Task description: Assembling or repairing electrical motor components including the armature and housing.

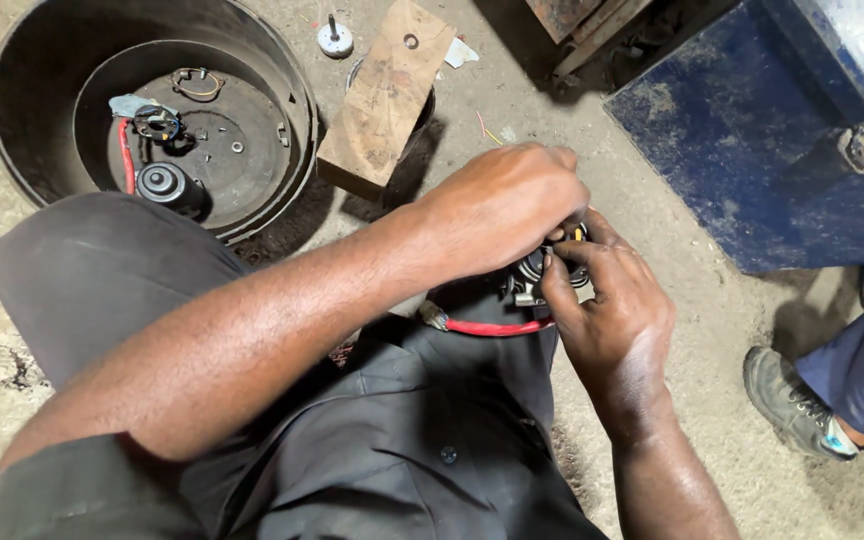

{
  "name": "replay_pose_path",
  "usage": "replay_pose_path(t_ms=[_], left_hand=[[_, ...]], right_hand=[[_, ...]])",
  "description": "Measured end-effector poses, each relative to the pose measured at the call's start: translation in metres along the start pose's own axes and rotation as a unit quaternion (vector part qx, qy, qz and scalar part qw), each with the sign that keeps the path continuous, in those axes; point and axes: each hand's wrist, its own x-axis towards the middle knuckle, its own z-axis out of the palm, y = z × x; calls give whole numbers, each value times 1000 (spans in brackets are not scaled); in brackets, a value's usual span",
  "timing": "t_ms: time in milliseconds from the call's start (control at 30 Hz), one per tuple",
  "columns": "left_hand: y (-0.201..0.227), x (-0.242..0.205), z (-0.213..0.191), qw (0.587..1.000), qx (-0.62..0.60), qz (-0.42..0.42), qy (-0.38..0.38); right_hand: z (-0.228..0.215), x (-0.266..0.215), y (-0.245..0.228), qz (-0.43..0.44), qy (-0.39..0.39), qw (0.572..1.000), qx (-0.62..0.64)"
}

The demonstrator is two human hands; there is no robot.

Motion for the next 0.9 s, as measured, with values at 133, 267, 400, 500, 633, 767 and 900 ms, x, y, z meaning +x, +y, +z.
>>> replay_pose_path(t_ms=[133, 267, 400, 500, 633, 767, 900], left_hand=[[4, 2, -7, 998, -35, -42, -36], [0, 1, -1, 998, -58, -28, -15], [-4, 3, 3, 1000, -17, 16, 5], [-6, 5, 5, 999, -13, 40, 14], [-11, 11, 9, 999, -2, 43, 7], [-12, 14, 7, 1000, -12, 23, -13], [-12, 14, 7, 1000, -19, 20, -14]], right_hand=[[1, -1, 1, 0, 1, 1000, 3], [1, -2, 2, 11, -4, 1000, -2], [4, -3, 7, 2, 3, 1000, -10], [5, -4, 6, 6, 4, 1000, -12], [4, -3, 5, 18, 0, 1000, -8], [5, -3, 6, 27, -4, 1000, -10], [6, -4, 7, 26, -4, 1000, -14]])
